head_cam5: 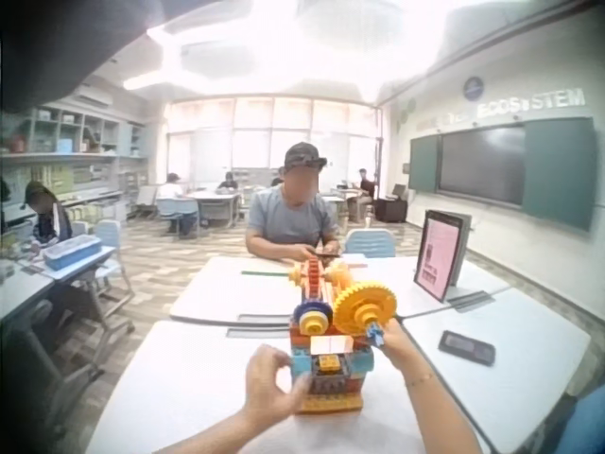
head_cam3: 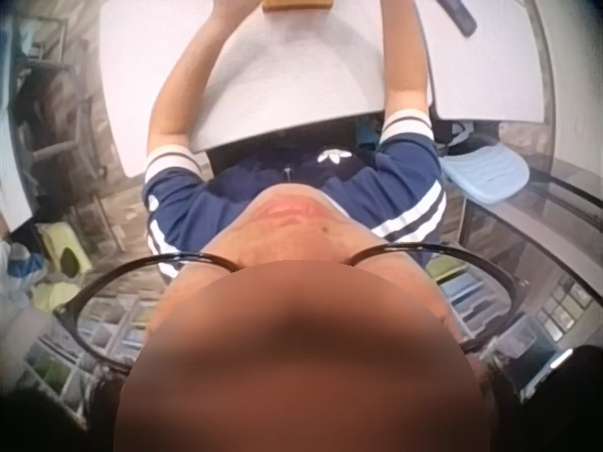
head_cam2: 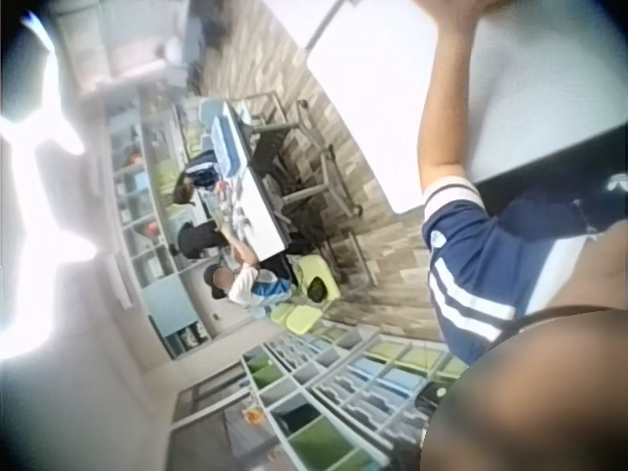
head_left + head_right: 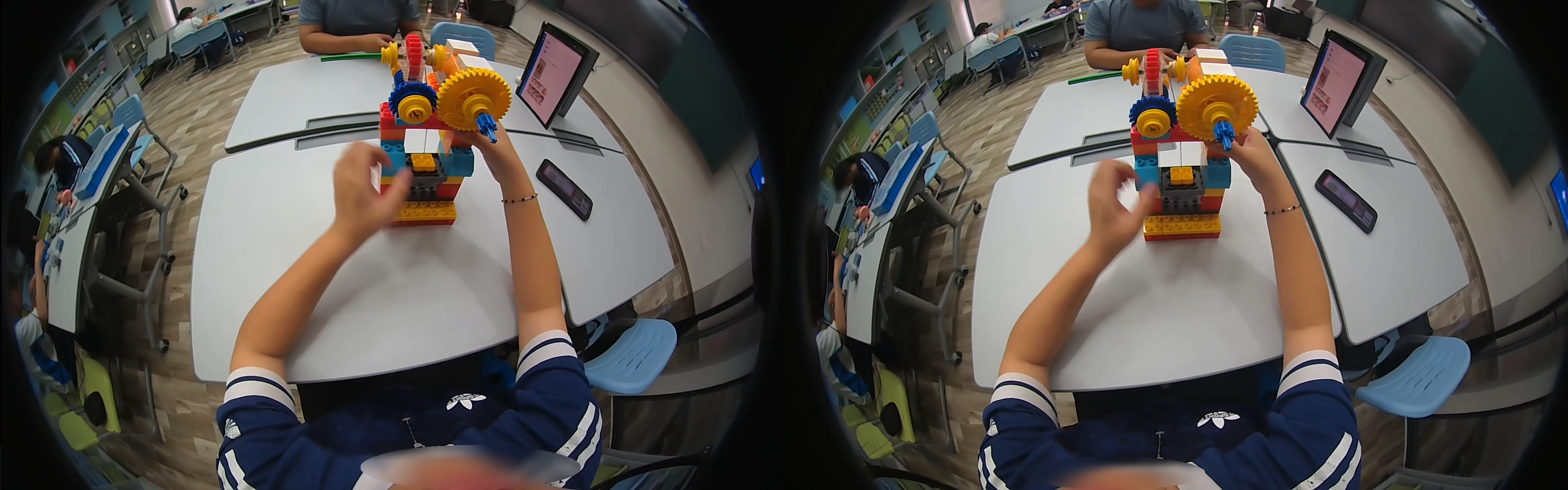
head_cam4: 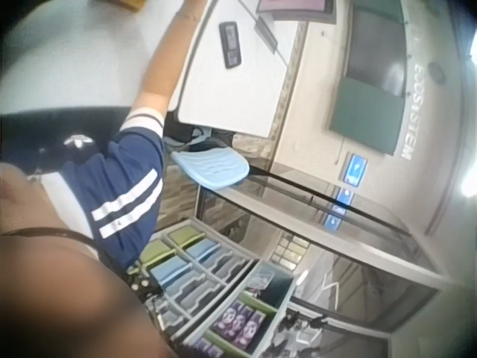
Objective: The person disassembles a colorful Lego structure with gears, then reassembles it by stacking and connecting various Lego bricks on a table. The person handles Lego bricks and gears, building a multi-colored structure.
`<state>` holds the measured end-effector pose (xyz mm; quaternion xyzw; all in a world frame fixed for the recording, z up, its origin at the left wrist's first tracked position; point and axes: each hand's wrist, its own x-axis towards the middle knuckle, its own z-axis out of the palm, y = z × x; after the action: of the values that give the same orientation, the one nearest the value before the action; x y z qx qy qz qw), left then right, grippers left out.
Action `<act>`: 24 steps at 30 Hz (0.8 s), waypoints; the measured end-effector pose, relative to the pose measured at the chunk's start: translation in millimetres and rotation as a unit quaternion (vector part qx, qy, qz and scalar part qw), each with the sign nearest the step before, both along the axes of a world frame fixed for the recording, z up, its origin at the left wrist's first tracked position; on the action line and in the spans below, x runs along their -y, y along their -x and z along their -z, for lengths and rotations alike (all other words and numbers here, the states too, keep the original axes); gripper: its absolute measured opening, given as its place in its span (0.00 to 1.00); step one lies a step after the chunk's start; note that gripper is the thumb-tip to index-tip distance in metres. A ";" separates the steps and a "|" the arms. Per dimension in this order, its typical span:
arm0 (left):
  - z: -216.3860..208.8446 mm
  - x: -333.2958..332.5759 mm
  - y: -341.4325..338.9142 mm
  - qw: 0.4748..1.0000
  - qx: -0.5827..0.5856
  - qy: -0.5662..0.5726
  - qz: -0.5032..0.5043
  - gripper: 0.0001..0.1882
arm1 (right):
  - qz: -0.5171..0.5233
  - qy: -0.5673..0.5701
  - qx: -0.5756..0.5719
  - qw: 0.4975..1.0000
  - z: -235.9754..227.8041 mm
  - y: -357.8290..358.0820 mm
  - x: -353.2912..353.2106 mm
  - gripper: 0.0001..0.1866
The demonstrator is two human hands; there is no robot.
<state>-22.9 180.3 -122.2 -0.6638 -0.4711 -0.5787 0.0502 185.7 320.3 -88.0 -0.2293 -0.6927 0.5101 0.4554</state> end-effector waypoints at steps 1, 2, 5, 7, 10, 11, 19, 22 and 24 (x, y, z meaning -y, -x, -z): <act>-7.5 -9.2 6.6 0.997 0.051 -0.054 -0.028 0.23 | -0.003 -0.001 -0.006 1.000 0.8 0.4 -0.8 0.24; -14.0 -17.2 12.6 0.996 0.062 -0.053 -0.035 0.24 | -0.006 -0.002 -0.013 1.000 1.3 1.6 -2.3 0.24; -26.3 -39.6 16.7 0.972 0.197 0.038 0.125 0.25 | -0.001 -0.005 -0.043 0.999 5.9 8.3 -5.5 0.25; -27.0 -46.9 11.5 0.930 0.271 0.090 0.231 0.24 | 0.000 -0.002 -0.073 0.997 9.8 12.1 -5.9 0.25; -25.3 -53.5 2.4 0.915 0.289 0.100 0.264 0.23 | -0.005 0.008 -0.092 0.996 14.1 13.2 -3.6 0.23; -24.9 -55.3 0.3 0.913 0.296 0.100 0.262 0.23 | -0.017 0.010 -0.109 0.994 15.6 13.8 -1.6 0.21; -12.2 -66.7 -7.2 0.932 0.266 0.083 0.231 0.27 | 0.019 0.058 -0.125 0.990 21.7 22.6 10.1 0.10; -9.5 -68.8 -5.0 0.940 0.249 0.098 0.213 0.27 | 0.029 0.046 -0.123 0.991 23.7 23.5 7.6 0.10; -9.3 -69.0 -4.3 0.946 0.238 0.106 0.192 0.28 | 0.024 0.035 -0.115 0.992 25.1 23.6 4.6 0.10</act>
<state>-18.6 249.3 -112.9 -0.5860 -0.3913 -0.6654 -0.2462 162.1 315.7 -113.1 -0.2012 -0.6119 0.5456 0.5361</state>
